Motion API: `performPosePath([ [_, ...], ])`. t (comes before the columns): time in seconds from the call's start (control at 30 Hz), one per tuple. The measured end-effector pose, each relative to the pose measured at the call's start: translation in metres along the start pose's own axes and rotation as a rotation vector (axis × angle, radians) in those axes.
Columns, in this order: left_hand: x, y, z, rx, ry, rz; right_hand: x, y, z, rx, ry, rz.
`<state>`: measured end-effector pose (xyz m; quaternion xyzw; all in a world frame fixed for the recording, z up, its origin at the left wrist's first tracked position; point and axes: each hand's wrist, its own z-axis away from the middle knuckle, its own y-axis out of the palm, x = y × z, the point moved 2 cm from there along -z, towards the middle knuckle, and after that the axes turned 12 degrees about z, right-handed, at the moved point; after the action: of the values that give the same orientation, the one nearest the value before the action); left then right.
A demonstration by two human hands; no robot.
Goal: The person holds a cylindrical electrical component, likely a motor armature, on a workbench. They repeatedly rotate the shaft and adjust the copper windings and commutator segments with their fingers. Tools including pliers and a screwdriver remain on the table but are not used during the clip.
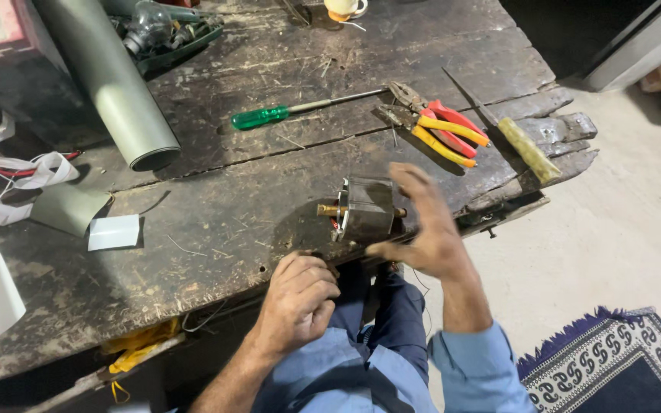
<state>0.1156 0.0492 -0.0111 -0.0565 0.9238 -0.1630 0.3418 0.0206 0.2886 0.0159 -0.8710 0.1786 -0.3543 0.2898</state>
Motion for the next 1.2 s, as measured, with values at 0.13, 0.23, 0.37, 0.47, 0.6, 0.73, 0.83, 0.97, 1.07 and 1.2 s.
performPosePath([
  [0.13,-0.01,0.001,-0.006,-0.168,-0.026,-0.05,-0.01,0.01,0.067,-0.488,0.546,-0.177],
  [0.23,-0.012,0.011,-0.023,-0.196,-0.019,-0.165,-0.015,0.026,0.092,-0.322,0.713,-0.22],
  [0.37,-0.003,0.029,-0.052,-0.094,-0.065,-0.223,-0.005,0.039,0.101,-0.28,0.634,-0.372],
  [0.47,0.007,0.03,-0.062,-0.065,-0.119,-0.278,0.006,0.033,0.108,-0.226,0.572,-0.117],
  [0.6,0.017,0.019,-0.061,0.037,-0.166,-0.288,0.019,0.015,0.13,-0.205,0.423,0.164],
  [0.73,0.015,0.019,-0.057,-0.003,-0.115,-0.296,0.016,0.007,0.164,-0.107,0.578,0.179],
  [0.83,-0.01,0.052,-0.043,-0.056,0.14,-0.205,0.004,0.008,0.192,-0.142,0.545,0.087],
  [0.97,-0.024,0.102,-0.024,0.454,0.038,0.039,-0.019,0.022,0.231,-0.23,0.758,-0.522],
  [1.07,-0.019,0.114,-0.022,0.503,0.044,-0.058,-0.029,0.009,0.247,-0.143,0.93,-0.541],
  [1.2,-0.013,0.117,-0.022,0.541,-0.064,-0.004,-0.02,-0.066,0.234,0.107,0.61,0.033],
])
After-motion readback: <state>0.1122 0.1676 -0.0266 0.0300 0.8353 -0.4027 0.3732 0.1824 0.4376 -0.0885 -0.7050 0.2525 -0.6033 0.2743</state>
